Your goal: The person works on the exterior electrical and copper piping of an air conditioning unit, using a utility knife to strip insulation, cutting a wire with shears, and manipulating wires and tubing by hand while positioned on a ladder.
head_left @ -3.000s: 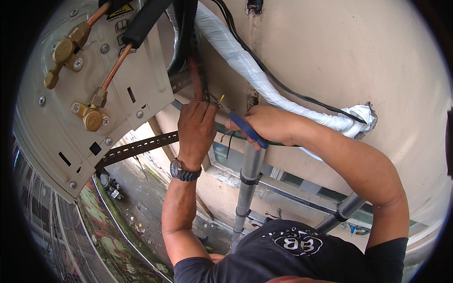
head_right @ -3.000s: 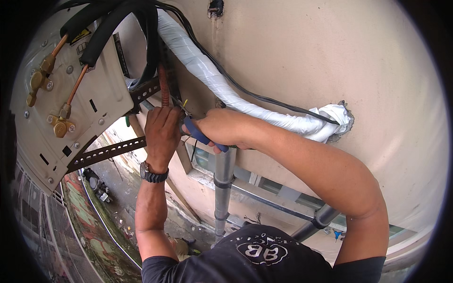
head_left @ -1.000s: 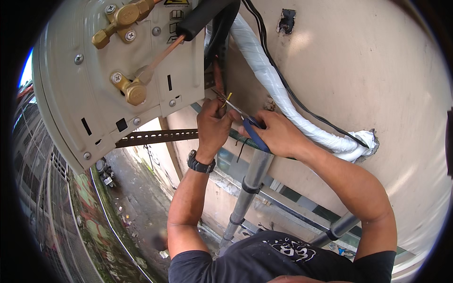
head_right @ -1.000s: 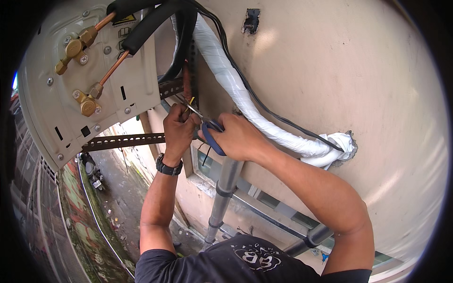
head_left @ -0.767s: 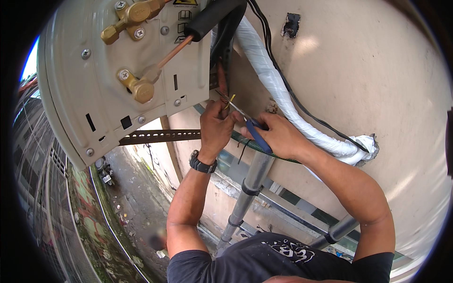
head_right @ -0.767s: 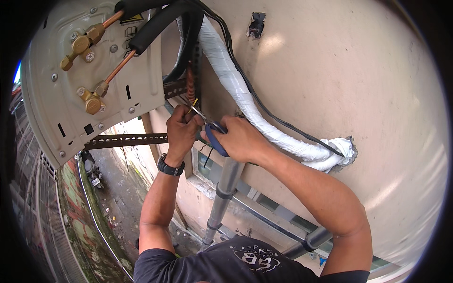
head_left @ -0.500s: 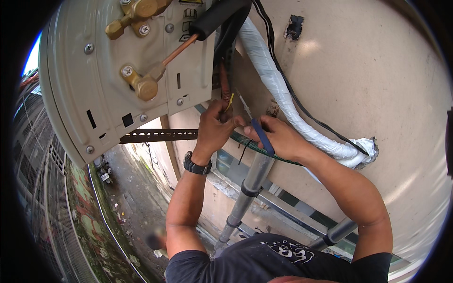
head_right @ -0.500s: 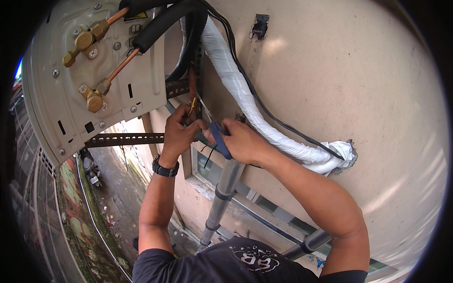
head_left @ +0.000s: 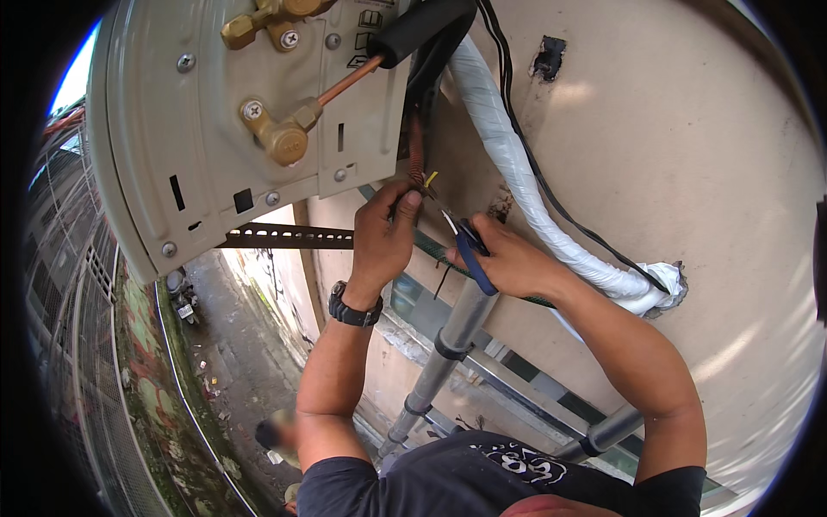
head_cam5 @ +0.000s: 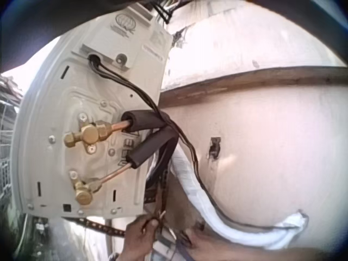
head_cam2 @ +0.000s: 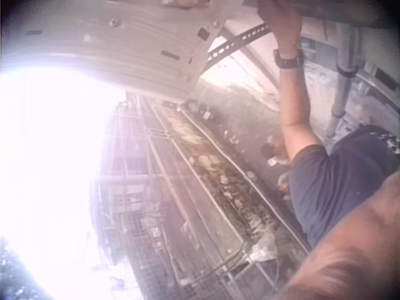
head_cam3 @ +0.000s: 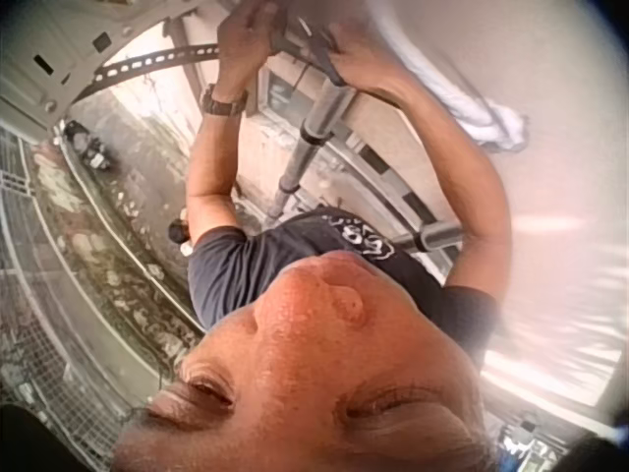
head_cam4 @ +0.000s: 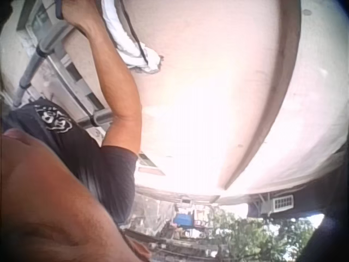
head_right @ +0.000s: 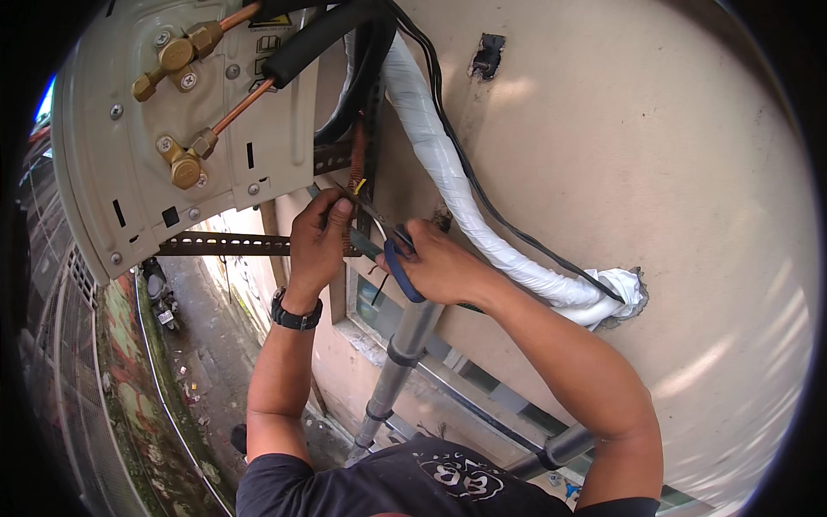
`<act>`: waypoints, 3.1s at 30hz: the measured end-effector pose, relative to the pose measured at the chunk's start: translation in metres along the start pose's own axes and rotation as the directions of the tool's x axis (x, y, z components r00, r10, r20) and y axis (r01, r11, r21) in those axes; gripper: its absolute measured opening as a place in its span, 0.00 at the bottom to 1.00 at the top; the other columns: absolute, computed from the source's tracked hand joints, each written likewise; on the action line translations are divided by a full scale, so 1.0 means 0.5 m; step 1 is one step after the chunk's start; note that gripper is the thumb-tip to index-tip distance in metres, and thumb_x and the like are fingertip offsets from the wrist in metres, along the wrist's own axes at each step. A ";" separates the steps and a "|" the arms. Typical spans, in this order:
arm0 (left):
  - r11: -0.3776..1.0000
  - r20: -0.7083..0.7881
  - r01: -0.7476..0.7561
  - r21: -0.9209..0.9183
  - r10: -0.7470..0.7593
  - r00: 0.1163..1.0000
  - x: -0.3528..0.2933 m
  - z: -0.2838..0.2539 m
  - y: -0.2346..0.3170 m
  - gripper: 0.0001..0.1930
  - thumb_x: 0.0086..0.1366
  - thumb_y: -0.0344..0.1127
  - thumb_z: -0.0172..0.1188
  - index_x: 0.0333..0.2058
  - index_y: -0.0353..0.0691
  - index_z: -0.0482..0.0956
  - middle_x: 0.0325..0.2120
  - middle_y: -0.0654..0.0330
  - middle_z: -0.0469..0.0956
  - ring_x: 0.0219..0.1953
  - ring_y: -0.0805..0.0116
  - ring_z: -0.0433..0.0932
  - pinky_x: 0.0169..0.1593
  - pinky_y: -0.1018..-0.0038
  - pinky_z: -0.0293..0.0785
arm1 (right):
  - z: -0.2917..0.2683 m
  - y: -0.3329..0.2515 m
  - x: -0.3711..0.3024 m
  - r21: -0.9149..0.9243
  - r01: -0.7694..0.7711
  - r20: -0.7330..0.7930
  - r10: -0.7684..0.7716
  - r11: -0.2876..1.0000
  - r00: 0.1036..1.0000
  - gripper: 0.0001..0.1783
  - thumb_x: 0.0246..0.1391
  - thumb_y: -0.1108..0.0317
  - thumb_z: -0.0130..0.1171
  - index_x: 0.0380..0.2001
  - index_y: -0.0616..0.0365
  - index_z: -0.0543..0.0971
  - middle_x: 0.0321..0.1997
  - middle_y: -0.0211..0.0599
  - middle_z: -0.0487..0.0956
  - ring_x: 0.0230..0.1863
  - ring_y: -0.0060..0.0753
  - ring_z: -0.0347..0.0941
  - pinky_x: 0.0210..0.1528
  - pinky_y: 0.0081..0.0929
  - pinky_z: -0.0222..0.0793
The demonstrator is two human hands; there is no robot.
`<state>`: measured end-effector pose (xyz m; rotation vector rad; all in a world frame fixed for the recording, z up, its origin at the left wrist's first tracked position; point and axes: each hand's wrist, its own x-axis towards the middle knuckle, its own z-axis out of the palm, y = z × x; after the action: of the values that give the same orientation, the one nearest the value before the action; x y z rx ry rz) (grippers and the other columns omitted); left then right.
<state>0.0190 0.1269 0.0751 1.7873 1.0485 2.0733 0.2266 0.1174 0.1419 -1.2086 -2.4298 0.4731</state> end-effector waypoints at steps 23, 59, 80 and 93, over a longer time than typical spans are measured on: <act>0.708 0.098 -0.526 0.471 0.551 0.829 0.004 0.026 -0.009 0.07 0.60 0.23 0.65 0.36 0.37 0.78 0.30 0.55 0.77 0.33 0.50 0.76 0.37 0.60 0.72 | -0.040 -0.054 -0.030 0.188 -0.312 0.180 0.280 0.931 0.943 0.40 0.58 0.29 0.61 0.31 0.65 0.81 0.25 0.38 0.77 0.28 0.29 0.74 0.34 0.29 0.69; 0.972 -0.067 -0.161 0.171 0.175 0.982 0.015 0.070 -0.035 0.13 0.58 0.30 0.70 0.27 0.34 0.71 0.21 0.57 0.67 0.23 0.61 0.63 0.29 0.66 0.63 | -0.011 -0.059 -0.005 0.024 -0.117 -0.191 0.119 0.993 0.974 0.36 0.62 0.41 0.60 0.42 0.74 0.77 0.38 0.69 0.82 0.45 0.67 0.82 0.50 0.51 0.74; 0.989 0.132 -0.015 -0.146 0.035 0.991 0.001 -0.003 -0.009 0.12 0.79 0.37 0.52 0.42 0.33 0.77 0.25 0.61 0.72 0.29 0.74 0.66 0.34 0.72 0.66 | -0.005 -0.022 -0.032 -0.146 0.024 -0.134 -0.044 0.989 0.990 0.36 0.62 0.40 0.61 0.42 0.72 0.74 0.42 0.61 0.81 0.46 0.58 0.81 0.49 0.44 0.75; 0.982 0.140 -0.191 -0.009 0.191 0.972 0.003 0.003 0.000 0.14 0.66 0.39 0.69 0.37 0.33 0.77 0.24 0.66 0.67 0.27 0.76 0.63 0.32 0.76 0.63 | -0.010 -0.038 -0.040 -0.138 0.005 -0.175 -0.029 0.990 0.984 0.29 0.58 0.49 0.65 0.35 0.73 0.79 0.33 0.61 0.82 0.38 0.61 0.82 0.43 0.47 0.75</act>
<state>0.0202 0.1284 0.0763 2.0765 0.8755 2.0123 0.2274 0.0911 0.1513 -1.2279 -2.3491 0.1870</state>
